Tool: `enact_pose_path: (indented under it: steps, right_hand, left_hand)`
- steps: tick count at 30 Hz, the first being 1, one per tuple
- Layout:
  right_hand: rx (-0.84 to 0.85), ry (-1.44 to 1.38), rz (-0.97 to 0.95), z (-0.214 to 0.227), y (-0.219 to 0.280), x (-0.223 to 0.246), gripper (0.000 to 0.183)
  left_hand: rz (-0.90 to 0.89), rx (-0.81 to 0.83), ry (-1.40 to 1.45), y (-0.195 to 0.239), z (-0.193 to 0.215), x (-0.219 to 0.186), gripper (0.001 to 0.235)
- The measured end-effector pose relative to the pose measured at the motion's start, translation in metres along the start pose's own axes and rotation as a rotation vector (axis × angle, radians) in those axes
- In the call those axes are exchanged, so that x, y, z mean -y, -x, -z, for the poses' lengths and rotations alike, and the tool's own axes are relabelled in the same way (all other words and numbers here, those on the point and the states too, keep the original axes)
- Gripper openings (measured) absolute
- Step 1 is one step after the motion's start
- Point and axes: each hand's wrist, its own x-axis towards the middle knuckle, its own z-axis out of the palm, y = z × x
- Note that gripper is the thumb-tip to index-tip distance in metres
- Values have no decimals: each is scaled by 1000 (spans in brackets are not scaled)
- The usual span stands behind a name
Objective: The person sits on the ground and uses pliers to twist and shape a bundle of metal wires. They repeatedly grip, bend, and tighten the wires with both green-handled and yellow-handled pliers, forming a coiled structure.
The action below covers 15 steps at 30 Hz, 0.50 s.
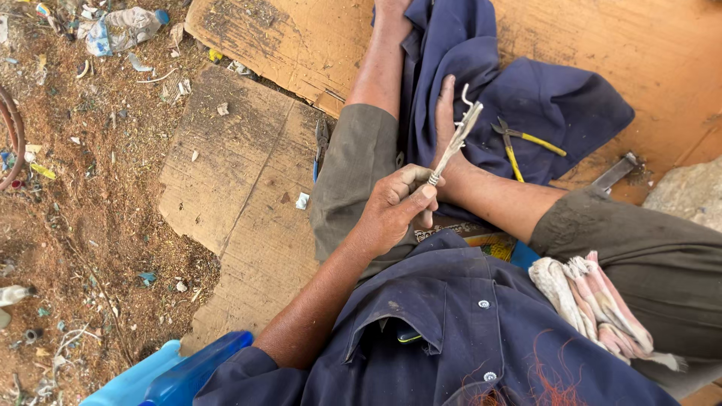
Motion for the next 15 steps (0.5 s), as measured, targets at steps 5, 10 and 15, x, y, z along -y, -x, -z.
enact_pose_path:
  steps: [5,10,15]
  right_hand:
    - [-183,-558,-10,-32,-18,-22,84]
    - [-176,-677,77,3,-3,-47,74]
    - [-59,-792,-773,125,61,-161,47]
  left_hand:
    - [53,-1,82,-2,-5,-5,31]
    - [43,-18,81,-2,-4,1,33]
    - [82,-60,92,-6,-4,12,38]
